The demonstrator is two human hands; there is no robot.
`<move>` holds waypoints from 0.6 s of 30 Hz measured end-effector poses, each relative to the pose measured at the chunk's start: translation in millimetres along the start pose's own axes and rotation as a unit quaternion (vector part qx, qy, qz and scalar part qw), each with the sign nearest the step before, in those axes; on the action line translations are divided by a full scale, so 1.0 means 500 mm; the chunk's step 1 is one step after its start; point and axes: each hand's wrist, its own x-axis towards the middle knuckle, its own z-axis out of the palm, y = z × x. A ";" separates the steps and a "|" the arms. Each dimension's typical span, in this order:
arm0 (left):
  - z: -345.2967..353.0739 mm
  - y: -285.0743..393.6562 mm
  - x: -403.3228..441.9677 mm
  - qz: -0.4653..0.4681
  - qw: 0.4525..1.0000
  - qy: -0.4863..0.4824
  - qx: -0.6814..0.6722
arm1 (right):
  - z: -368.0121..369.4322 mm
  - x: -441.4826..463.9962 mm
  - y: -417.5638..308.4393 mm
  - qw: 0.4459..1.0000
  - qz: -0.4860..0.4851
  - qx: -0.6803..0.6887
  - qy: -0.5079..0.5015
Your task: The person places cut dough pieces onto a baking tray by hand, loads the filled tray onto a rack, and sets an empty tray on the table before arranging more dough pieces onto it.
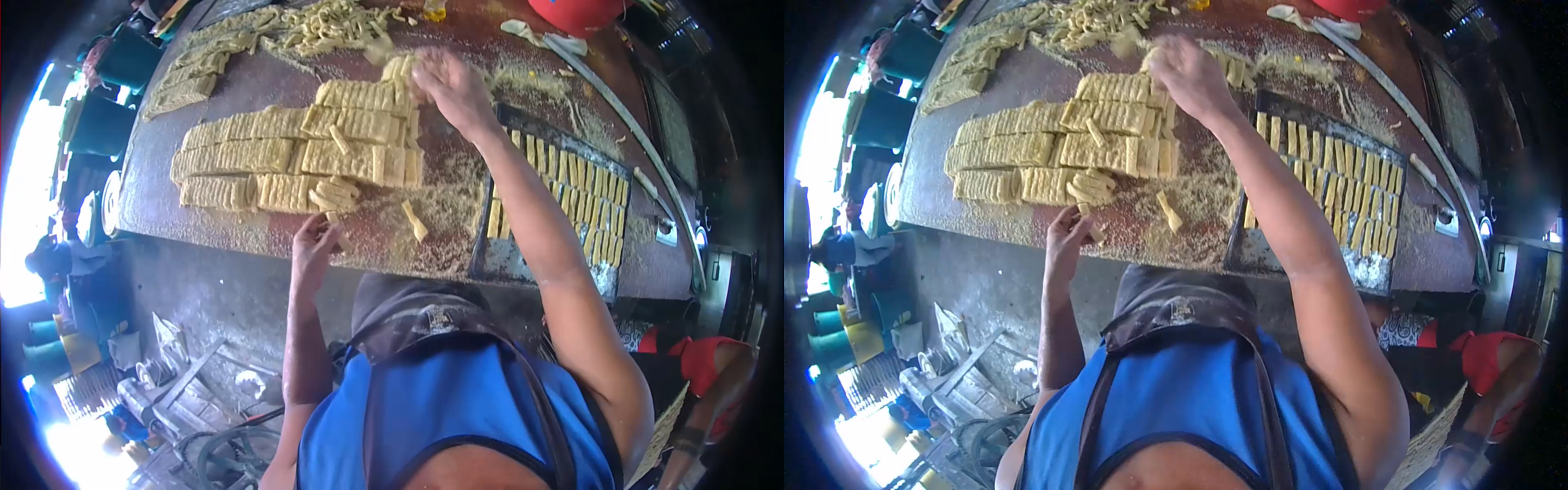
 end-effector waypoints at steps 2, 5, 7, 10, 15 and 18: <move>-0.014 -0.002 -0.004 0.019 0.999 0.018 -0.019 | -0.013 -0.044 -0.065 0.989 0.041 -0.108 -0.094; -0.051 -0.009 0.018 0.004 1.000 0.019 -0.007 | -0.003 -0.165 0.024 0.938 0.076 -0.225 -0.254; -0.055 0.008 0.034 -0.005 1.000 0.002 -0.019 | 0.025 -0.274 0.055 0.891 0.144 -0.303 -0.305; -0.045 0.043 0.083 0.005 0.998 -0.059 -0.016 | 0.088 -0.370 0.022 0.842 0.202 -0.375 -0.331; 0.017 0.078 0.135 -0.017 0.983 -0.184 -0.007 | 0.065 -0.455 0.012 0.871 0.178 -0.397 -0.230; 0.130 0.101 0.134 -0.013 0.961 -0.250 0.120 | -0.029 -0.496 -0.015 0.896 0.370 -0.238 -0.055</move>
